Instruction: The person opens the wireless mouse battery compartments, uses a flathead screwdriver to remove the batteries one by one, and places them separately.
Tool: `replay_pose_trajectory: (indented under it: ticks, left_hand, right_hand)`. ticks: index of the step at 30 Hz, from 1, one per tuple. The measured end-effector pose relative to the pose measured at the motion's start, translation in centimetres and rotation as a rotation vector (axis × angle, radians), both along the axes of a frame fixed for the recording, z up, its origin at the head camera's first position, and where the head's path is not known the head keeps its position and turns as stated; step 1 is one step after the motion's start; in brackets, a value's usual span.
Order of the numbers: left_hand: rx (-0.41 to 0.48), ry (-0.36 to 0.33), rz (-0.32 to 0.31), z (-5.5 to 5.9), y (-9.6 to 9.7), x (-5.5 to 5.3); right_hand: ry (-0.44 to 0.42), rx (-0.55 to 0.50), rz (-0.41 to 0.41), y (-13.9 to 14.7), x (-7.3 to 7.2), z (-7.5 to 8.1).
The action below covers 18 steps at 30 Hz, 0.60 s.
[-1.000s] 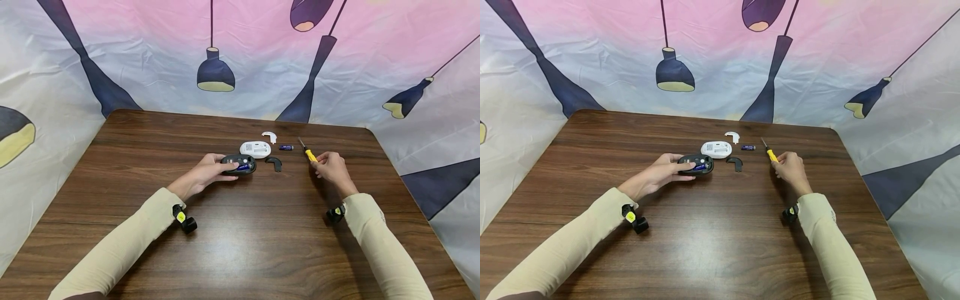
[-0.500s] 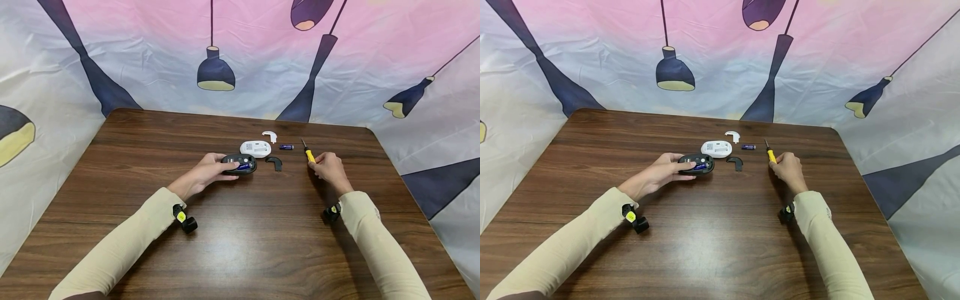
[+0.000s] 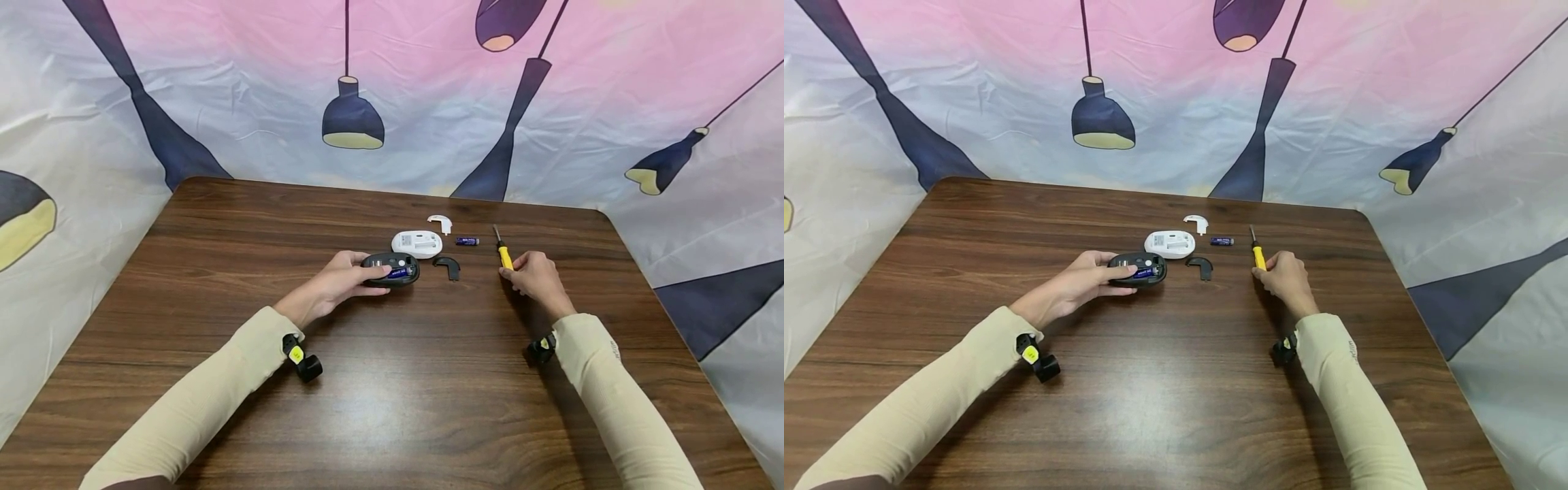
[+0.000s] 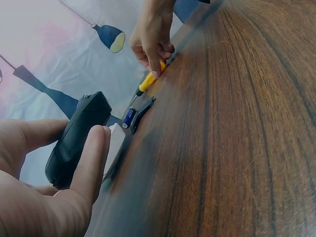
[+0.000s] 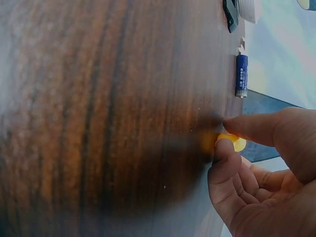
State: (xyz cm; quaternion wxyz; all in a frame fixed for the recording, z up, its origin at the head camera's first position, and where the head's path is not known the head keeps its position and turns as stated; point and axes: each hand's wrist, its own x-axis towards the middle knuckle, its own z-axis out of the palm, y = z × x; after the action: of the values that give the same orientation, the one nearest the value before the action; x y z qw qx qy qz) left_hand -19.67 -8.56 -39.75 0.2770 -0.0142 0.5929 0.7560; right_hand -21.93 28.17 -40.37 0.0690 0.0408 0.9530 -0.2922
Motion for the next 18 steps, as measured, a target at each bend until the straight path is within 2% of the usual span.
replay_pose_trajectory:
  ticks: [5, 11, 18]
  left_hand:
    - [-0.001, 0.001, -0.005, 0.2, -0.1, 0.1]
    - [-0.011, 0.003, -0.013, 0.2, -0.3, 0.1]
    - [-0.003, 0.006, -0.018, 0.3, 0.0, 0.0]
  right_hand:
    - [0.009, 0.028, -0.011, 0.1, 0.1, 0.5]
    - [0.121, 0.074, -0.024, 0.1, 0.4, 1.4]
    - [0.191, 0.045, 0.051, -1.4, 0.9, 2.5]
